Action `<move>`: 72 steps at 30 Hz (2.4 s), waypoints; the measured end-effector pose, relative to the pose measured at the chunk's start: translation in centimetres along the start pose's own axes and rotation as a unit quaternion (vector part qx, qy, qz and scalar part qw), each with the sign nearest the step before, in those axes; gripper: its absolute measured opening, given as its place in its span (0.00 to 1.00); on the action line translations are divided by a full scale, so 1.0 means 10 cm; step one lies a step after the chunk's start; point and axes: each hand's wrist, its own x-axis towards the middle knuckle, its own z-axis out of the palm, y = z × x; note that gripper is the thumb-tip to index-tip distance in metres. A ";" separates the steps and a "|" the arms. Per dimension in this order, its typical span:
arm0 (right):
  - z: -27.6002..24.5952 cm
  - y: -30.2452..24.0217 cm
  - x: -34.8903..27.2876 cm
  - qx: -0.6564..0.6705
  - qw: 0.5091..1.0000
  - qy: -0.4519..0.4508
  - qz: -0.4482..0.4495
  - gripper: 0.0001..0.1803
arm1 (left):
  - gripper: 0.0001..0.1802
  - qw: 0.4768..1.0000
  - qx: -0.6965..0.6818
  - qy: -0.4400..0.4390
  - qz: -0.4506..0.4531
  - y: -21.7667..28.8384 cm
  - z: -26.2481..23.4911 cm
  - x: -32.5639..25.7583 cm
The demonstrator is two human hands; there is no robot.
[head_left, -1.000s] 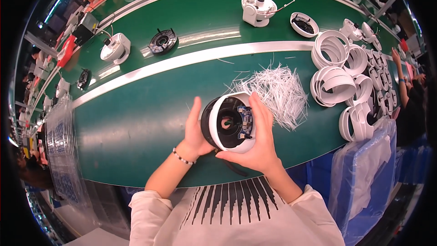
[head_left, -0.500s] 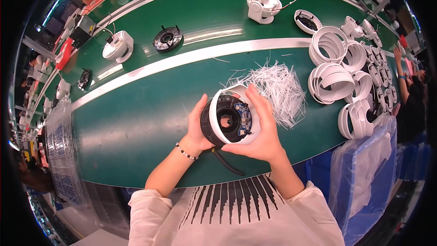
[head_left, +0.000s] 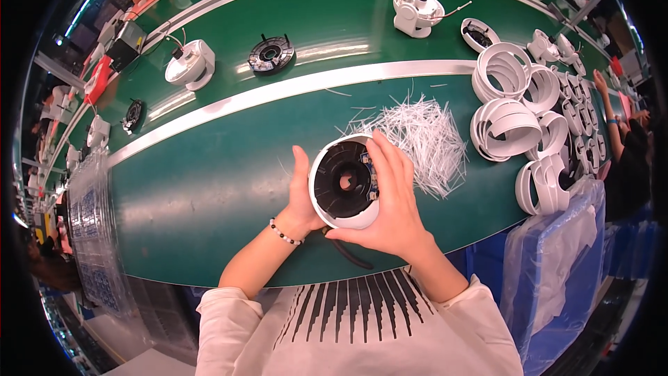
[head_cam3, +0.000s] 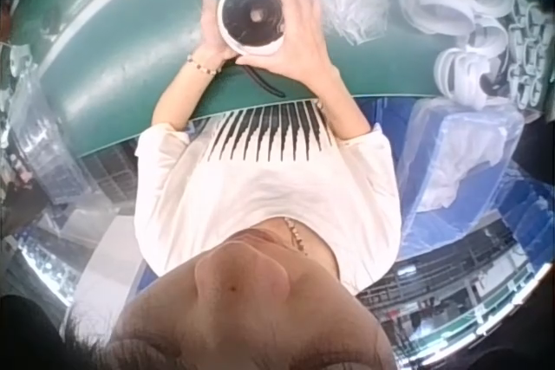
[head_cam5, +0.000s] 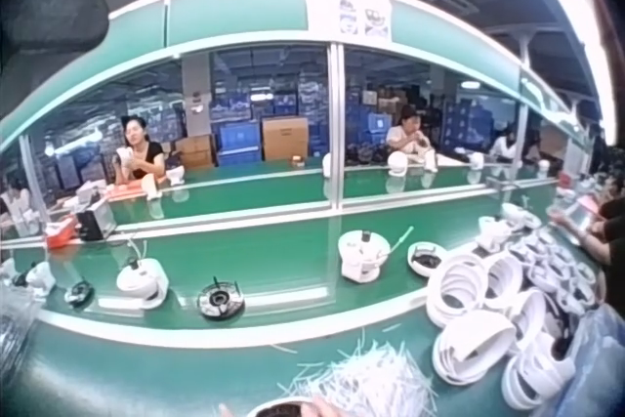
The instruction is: Assembling electronic components and trimming wires for lighting fixtures on a factory production line.
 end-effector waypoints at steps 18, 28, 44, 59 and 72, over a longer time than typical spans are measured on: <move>-0.22 0.33 0.08 -0.050 0.983 0.173 0.036 0.61 | 0.33 0.998 0.033 -0.023 0.041 0.11 0.36 0.75; -1.81 1.25 -0.08 -0.399 0.880 0.230 0.114 0.17 | 0.23 0.983 0.173 0.057 0.026 0.76 -0.02 2.44; -1.44 0.37 -0.03 -0.196 0.934 0.261 0.142 0.10 | 0.29 0.382 0.876 0.281 0.091 2.04 -0.70 2.31; 0.20 -0.01 -0.20 -0.091 0.992 0.011 0.089 0.26 | 0.15 0.894 0.351 0.143 0.239 1.25 -0.34 0.76; 0.13 -0.26 -0.01 0.018 0.996 0.073 0.040 0.58 | 0.18 0.895 0.304 0.133 0.298 0.82 -0.20 0.24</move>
